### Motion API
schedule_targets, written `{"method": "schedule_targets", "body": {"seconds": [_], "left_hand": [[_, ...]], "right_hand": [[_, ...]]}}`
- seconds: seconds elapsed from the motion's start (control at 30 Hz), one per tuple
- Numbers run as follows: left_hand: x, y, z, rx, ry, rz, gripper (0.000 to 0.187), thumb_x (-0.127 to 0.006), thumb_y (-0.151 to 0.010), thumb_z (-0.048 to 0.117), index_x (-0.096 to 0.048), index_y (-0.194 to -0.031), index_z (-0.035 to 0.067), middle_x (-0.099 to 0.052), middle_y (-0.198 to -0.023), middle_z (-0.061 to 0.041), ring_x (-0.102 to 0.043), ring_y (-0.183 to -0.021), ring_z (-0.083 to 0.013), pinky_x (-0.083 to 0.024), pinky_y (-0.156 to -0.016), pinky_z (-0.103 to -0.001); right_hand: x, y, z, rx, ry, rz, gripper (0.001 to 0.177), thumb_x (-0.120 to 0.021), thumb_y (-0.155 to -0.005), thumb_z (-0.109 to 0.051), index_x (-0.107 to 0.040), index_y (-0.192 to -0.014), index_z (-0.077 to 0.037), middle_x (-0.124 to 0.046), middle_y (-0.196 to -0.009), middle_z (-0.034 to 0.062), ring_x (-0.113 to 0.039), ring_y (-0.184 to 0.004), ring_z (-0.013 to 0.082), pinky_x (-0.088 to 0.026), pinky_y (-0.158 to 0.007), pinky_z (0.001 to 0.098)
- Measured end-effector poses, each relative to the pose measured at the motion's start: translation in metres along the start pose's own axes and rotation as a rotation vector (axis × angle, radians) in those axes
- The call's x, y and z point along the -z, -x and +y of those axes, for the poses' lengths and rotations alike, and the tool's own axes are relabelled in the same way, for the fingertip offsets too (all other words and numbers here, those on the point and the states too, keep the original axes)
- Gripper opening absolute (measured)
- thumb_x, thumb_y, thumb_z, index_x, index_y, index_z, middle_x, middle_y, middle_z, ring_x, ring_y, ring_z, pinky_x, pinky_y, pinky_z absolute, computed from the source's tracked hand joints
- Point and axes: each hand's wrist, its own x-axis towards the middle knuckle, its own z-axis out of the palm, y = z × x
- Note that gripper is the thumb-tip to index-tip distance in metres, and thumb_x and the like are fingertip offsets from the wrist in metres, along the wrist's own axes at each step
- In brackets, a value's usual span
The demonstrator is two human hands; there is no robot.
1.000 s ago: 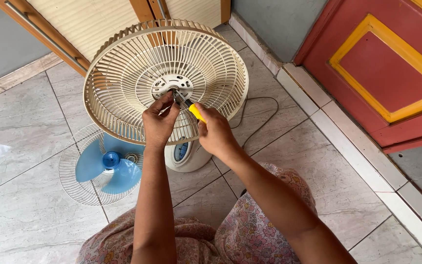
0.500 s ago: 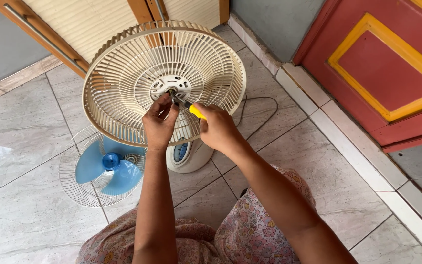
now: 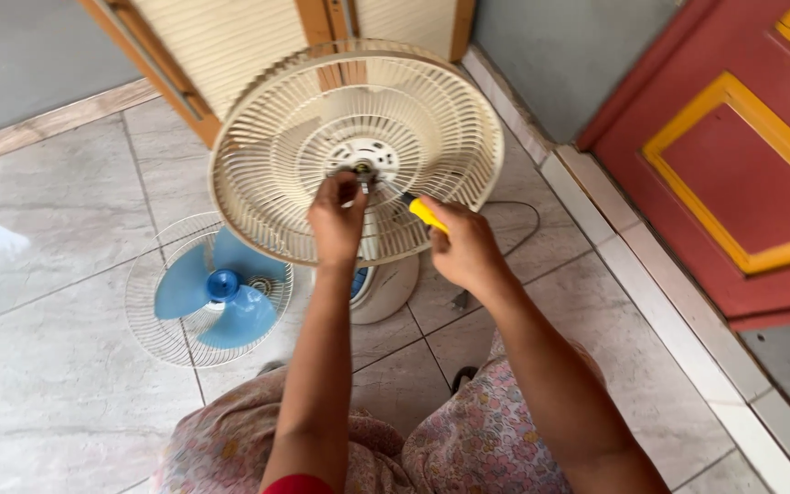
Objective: The person removes the front grill of a standing fan, detaches the fan blade from the motor shaft, and then uses a screwdriver to loosen the central nut on the rear grill. The fan blade and front grill are placed on the floor.
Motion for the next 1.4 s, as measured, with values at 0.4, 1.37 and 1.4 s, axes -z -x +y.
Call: {"method": "schedule_targets", "body": {"seconds": [0.4,1.37,1.4], "left_hand": [[-0.006,-0.004,-0.001,0.014,-0.021,0.109,0.005,-0.078,-0.084,0.003,-0.073,-0.084,0.004,-0.076,-0.087,-0.007,-0.076,-0.074,-0.0163,-0.062,-0.069,-0.029],[0.012,-0.005,0.007,0.028,-0.009,0.044,0.017,-0.082,-0.086,0.007,-0.07,-0.099,0.004,-0.071,-0.094,-0.006,-0.073,-0.078,-0.0138,-0.063,-0.07,-0.027],[0.012,-0.005,0.007,0.033,-0.002,0.056,0.017,-0.081,-0.086,0.007,-0.07,-0.099,0.004,-0.071,-0.094,-0.006,-0.073,-0.078,-0.0134,-0.063,-0.07,-0.027]], "right_hand": [[-0.001,0.001,-0.008,-0.042,-0.003,0.039,0.057,-0.064,-0.092,-0.001,-0.054,-0.148,-0.012,-0.071,-0.122,0.0143,-0.073,-0.088,0.0172,-0.059,-0.071,0.0268],[-0.003,-0.006,-0.022,-0.13,-0.017,0.014,0.057,-0.063,-0.094,-0.001,-0.054,-0.149,-0.016,-0.071,-0.124,0.0123,-0.068,-0.086,0.0146,-0.056,-0.07,0.0268],[-0.006,-0.007,-0.023,-0.218,-0.005,-0.019,0.058,-0.063,-0.095,-0.003,-0.053,-0.149,-0.019,-0.071,-0.122,0.0112,-0.067,-0.078,0.0136,-0.055,-0.064,0.0261]]}}
